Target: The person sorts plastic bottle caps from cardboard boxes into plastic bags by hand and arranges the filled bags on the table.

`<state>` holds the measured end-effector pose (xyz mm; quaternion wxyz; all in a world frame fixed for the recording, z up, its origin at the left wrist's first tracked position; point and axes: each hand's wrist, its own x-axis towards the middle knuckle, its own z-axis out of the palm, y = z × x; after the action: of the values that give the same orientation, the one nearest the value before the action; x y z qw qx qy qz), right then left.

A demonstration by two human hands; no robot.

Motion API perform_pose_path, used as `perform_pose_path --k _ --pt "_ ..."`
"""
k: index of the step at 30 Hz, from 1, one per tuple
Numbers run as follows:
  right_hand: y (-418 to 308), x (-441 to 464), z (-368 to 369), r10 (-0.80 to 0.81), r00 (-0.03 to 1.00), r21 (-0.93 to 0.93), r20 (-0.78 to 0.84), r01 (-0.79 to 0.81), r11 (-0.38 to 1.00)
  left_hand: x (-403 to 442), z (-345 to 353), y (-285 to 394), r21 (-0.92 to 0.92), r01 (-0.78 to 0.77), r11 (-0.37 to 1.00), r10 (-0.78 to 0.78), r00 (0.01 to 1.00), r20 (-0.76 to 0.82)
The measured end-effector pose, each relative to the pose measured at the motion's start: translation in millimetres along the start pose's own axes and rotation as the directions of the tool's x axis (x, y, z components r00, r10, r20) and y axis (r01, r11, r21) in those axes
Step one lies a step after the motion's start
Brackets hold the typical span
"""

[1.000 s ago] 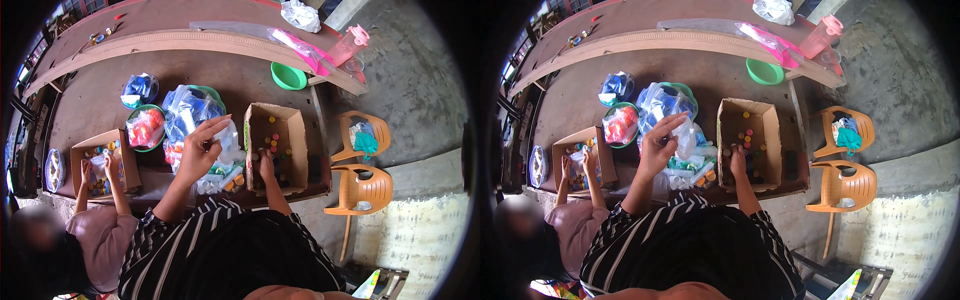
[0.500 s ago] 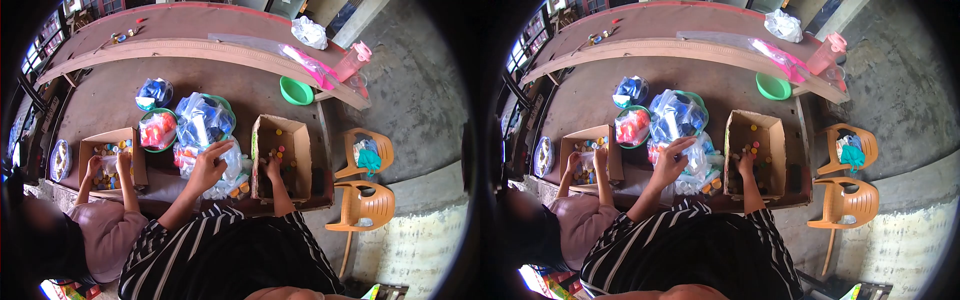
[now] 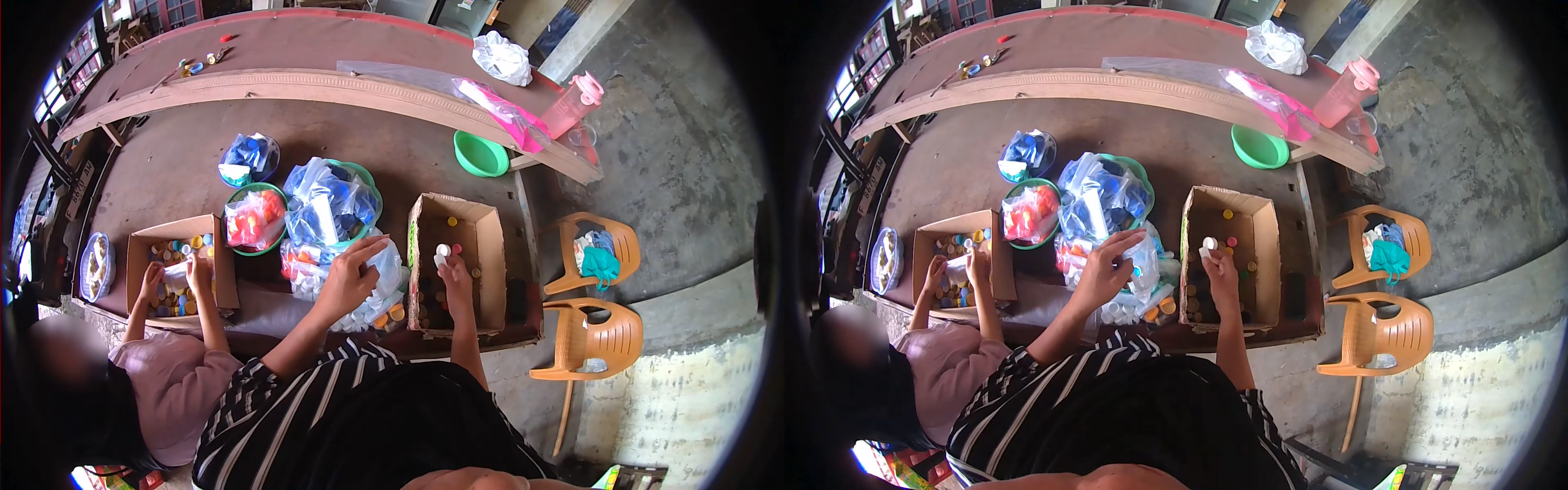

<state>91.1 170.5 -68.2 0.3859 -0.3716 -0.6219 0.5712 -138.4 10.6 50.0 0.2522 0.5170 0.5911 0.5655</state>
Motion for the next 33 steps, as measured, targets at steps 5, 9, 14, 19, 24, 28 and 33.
perform_pose_path --k 5,9,14,19,24,28,33 --pt "-116.7 -38.4 30.6 -0.192 0.912 0.104 0.363 0.166 0.981 6.9 7.2 5.0 -0.045 0.042 0.998 -0.040 0.998 0.040" --pt "-154.4 -35.8 43.0 -0.254 0.823 -0.060 0.508 0.328 0.943 8.2 9.1 8.4 -0.029 0.030 0.999 -0.028 0.997 0.066" --pt "-156.7 -34.1 61.8 -0.370 0.828 -0.151 0.423 0.466 0.872 4.7 9.4 7.3 -0.043 0.037 0.998 -0.034 0.997 0.073" --pt "-147.3 -26.6 65.4 -0.430 0.849 -0.296 0.307 0.514 0.805 1.5 6.2 10.4 -0.060 0.061 0.996 -0.057 0.996 0.064" --pt "-54.9 18.5 8.3 -0.141 0.987 -0.361 -0.079 0.103 0.927 -2.9 -10.6 -0.4 -0.014 0.040 0.999 -0.040 0.999 0.018" --pt "51.1 31.2 -45.3 0.096 0.994 -0.768 -0.053 -0.103 0.632 -4.3 -32.0 -10.1 -0.002 0.057 0.998 -0.057 0.998 0.015" --pt "112.9 20.3 -54.1 0.123 0.990 -0.924 -0.065 -0.106 0.366 -8.2 -50.1 -23.3 -0.037 0.128 0.991 -0.129 0.992 -0.011"
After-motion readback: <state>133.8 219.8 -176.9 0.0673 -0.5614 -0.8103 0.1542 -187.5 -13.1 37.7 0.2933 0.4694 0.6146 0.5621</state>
